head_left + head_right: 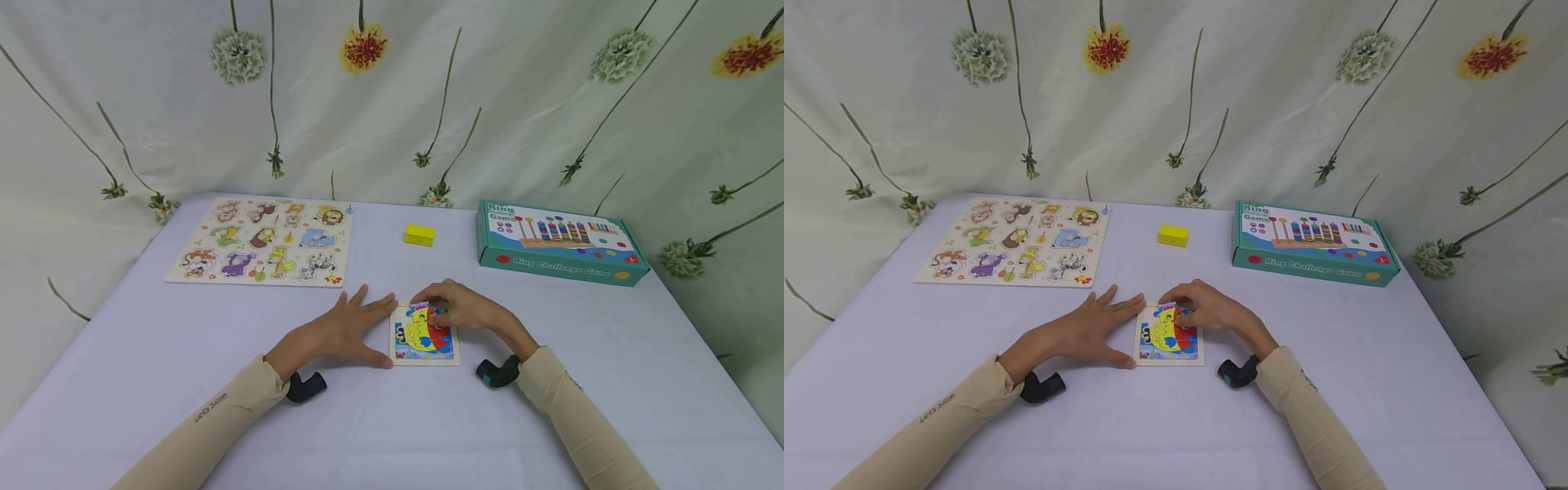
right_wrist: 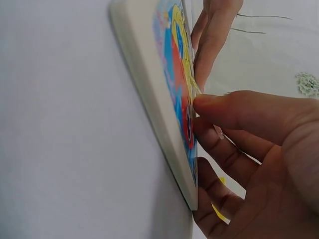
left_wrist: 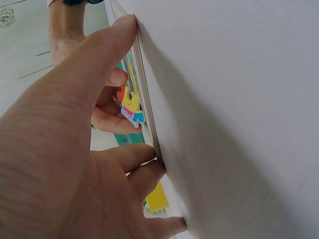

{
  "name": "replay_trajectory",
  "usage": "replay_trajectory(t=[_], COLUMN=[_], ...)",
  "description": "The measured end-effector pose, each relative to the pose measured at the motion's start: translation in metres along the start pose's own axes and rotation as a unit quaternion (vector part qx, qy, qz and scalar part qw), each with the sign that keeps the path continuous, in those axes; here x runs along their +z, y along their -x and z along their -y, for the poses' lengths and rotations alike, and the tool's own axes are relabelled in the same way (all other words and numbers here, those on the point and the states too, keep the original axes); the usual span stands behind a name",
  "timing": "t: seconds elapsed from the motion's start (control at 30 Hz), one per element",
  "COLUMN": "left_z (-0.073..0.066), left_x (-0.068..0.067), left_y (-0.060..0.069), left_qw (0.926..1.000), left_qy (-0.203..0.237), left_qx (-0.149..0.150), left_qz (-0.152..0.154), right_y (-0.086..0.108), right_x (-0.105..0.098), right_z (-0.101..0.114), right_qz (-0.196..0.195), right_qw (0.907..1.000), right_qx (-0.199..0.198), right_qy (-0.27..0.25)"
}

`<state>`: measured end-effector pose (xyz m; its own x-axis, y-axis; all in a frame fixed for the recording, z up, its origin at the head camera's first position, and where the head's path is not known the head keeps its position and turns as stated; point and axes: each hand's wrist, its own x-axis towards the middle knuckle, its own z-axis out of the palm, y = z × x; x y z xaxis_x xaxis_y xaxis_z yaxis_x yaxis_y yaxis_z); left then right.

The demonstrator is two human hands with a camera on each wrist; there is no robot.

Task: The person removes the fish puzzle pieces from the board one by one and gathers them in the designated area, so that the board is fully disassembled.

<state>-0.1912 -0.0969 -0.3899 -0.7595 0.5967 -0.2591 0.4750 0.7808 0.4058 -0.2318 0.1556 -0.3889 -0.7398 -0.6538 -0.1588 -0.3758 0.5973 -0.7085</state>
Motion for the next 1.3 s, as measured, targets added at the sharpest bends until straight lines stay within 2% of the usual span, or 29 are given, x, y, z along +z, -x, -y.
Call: replay_trajectory(t=[0.23,0.43,0.57,0.83,1.0,1.3], left_z=[0.001,0.000,0.001,0.000,-0.002,-0.003], left_x=[0.000,-0.001,0.000,0.001,0.004,0.002], left_y=[0.000,0.000,0.000,-0.001,-0.002,0.001], left_qw=[1.0000,1.0000,1.0000,1.0000,1.0000,0.9999], left_qy=[-0.001,0.000,-0.001,-0.003,-0.001,-0.006], left_qx=[0.001,-0.009,-0.008,-0.007,-0.006,-0.014], left_qz=[-0.001,0.003,0.002,0.003,0.005,-0.006], right_y=[0.001,0.002,0.001,0.008,0.022,0.049], right_x=[-0.003,-0.006,-0.007,-0.015,-0.027,-0.042], right_z=[-0.002,-0.003,-0.005,-0.006,-0.007,-0.021], right_qz=[-0.009,-0.021,-0.025,-0.042,-0.076,-0.113], right_qw=[0.9992,0.9968,0.9960,0.9975,0.9965,0.9931], right_qx=[0.023,0.020,0.013,0.000,-0.008,0.029], right_qy=[-0.033,-0.075,-0.085,-0.057,-0.036,-0.016])
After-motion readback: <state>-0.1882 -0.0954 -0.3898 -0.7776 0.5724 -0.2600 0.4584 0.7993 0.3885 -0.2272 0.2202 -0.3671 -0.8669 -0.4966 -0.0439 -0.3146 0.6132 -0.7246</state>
